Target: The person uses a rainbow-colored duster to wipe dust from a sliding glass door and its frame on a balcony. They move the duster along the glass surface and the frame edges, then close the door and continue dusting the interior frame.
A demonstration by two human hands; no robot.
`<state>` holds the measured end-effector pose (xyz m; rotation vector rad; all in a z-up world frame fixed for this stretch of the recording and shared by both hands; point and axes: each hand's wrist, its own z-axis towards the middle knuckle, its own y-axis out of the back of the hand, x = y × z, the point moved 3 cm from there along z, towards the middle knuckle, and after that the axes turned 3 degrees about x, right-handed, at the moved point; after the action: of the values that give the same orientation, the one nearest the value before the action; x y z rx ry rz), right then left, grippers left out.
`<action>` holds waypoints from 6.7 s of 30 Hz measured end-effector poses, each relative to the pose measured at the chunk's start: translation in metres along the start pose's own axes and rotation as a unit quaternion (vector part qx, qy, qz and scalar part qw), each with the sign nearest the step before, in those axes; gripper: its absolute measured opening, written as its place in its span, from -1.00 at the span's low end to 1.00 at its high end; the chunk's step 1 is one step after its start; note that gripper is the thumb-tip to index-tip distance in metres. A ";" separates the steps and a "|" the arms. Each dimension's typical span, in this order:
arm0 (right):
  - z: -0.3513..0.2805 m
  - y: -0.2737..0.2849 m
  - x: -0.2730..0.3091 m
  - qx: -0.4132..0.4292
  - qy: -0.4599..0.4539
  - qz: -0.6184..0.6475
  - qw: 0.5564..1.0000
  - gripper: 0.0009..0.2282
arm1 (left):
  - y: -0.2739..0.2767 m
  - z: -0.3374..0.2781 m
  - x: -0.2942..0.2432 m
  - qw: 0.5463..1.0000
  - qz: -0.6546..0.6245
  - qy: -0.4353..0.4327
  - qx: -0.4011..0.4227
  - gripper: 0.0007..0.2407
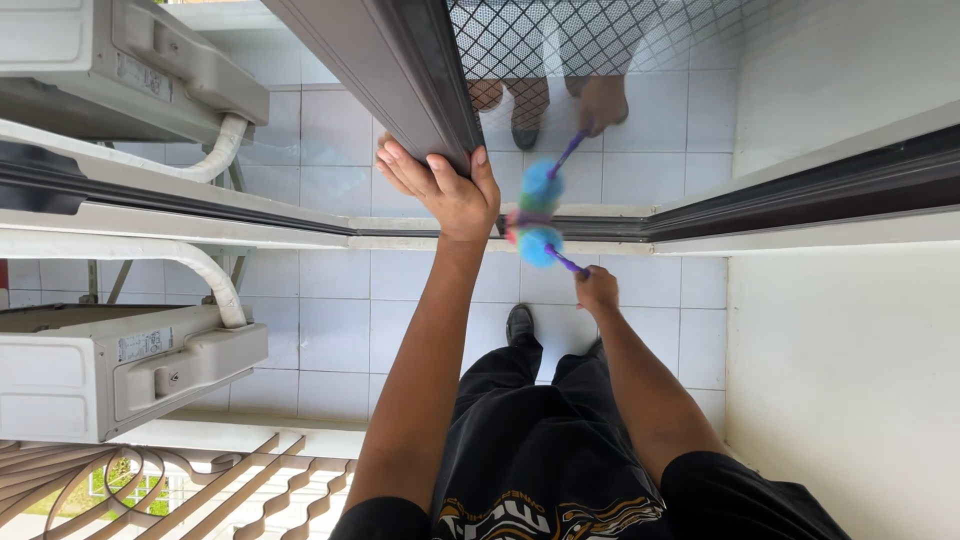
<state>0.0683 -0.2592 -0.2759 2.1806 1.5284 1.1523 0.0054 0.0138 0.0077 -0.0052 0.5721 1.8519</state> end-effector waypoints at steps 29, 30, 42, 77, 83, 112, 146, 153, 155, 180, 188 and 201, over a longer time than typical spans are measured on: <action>0.019 0.075 -0.060 -0.010 -0.063 -0.021 0.998 -0.68 | 0.006 0.008 0.007 0.999 -0.009 -0.024 -0.026 -0.39; 0.017 0.083 -0.069 -0.012 -0.067 -0.020 0.997 -0.68 | 0.006 0.009 0.006 0.999 -0.013 -0.023 -0.025 -0.39; 0.032 0.100 -0.139 -0.048 -0.088 0.060 0.993 -0.75 | 0.011 0.012 0.006 1.000 0.005 -0.004 -0.019 -0.41; 0.067 0.037 -0.176 0.029 -0.179 0.236 0.955 -0.64 | 0.008 0.004 0.012 0.999 -0.036 -0.003 -0.018 -0.40; 0.034 0.057 -0.166 0.009 -0.160 0.245 0.956 -0.67 | 0.009 0.007 0.011 0.998 -0.054 -0.003 -0.017 -0.41; -0.004 -0.003 0.019 0.102 -0.047 0.045 0.993 -0.57 | 0.002 0.009 0.005 0.999 -0.029 -0.016 -0.027 -0.40; 0.044 0.152 -0.064 -0.030 -0.090 -0.151 0.984 -0.61 | 0.005 0.008 0.005 1.000 -0.008 0.001 -0.003 -0.38; 0.055 0.142 -0.045 -0.055 0.022 -0.186 0.981 -0.61 | 0.007 0.008 0.004 1.000 -0.007 0.013 0.007 -0.38; 0.004 0.178 -0.005 0.019 -0.028 -0.150 0.988 -0.56 | 0.009 0.008 0.004 1.000 -0.010 0.010 0.010 -0.38; -0.242 0.258 0.187 0.075 0.177 0.118 0.974 -0.80 | 0.042 -0.228 -0.016 0.718 -0.303 0.428 0.458 -0.59; -0.144 0.116 0.206 0.038 0.232 0.096 0.967 -0.84 | 0.038 -0.228 -0.008 0.657 -0.374 0.566 0.330 -0.63; -0.149 0.087 0.256 0.013 0.319 0.128 0.939 -0.82 | 0.085 -0.293 0.021 0.646 -0.306 0.582 0.388 -0.72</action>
<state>0.0579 -0.1072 -0.0079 2.1830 1.4897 2.0944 -0.1580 -0.1009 -0.2239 -0.7734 1.9429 0.5895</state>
